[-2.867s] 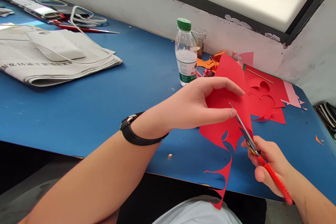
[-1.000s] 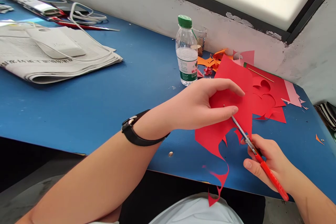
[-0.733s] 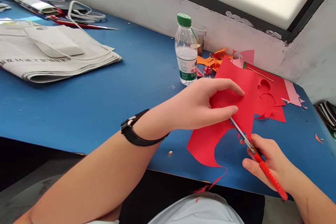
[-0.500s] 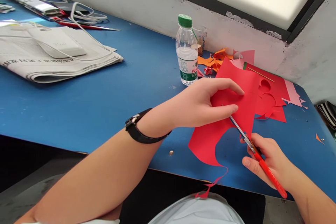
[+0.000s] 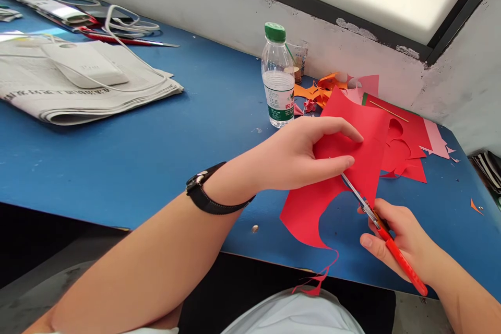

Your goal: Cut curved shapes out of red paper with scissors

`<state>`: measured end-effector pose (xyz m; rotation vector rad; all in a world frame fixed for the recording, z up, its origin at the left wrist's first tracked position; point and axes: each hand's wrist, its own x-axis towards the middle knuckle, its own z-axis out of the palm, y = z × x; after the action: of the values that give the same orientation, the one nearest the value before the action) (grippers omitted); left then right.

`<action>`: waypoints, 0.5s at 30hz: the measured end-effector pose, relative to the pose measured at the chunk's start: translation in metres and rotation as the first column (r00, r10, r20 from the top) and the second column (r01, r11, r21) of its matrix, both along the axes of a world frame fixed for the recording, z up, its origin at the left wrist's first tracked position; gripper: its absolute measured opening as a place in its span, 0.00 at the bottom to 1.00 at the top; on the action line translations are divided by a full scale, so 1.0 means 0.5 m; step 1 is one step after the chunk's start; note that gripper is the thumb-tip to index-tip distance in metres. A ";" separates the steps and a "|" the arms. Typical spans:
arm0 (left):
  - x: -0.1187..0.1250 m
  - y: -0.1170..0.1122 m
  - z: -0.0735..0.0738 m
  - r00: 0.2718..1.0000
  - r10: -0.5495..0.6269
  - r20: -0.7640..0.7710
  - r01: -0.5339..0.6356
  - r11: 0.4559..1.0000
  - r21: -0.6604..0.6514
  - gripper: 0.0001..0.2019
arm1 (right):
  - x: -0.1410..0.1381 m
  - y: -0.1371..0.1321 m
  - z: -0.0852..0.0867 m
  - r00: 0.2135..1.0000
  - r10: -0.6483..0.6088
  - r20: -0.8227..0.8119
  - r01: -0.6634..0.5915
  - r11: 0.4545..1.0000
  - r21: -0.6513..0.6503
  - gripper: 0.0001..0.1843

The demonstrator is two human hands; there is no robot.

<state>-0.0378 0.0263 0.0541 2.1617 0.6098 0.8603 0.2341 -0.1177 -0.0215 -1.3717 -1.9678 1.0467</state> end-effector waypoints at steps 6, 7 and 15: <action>-0.002 0.001 0.002 1.000 0.001 0.003 -0.001 1.000 0.014 0.14 | 0.001 -0.003 -0.002 1.000 -0.019 0.018 0.019 0.999 -0.027 0.18; -0.002 0.001 0.002 1.000 0.003 0.003 -0.003 1.000 0.018 0.14 | 0.001 -0.003 0.000 1.000 -0.021 0.023 0.021 0.999 -0.025 0.18; -0.002 -0.002 0.004 1.000 0.009 -0.011 -0.008 1.000 0.015 0.14 | -0.013 0.002 0.020 0.997 -0.030 0.070 0.035 0.997 -0.069 0.23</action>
<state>-0.0385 0.0251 0.0560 2.1801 0.6201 0.8611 0.2279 -0.1169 -0.0117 -1.4912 -1.9679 1.0756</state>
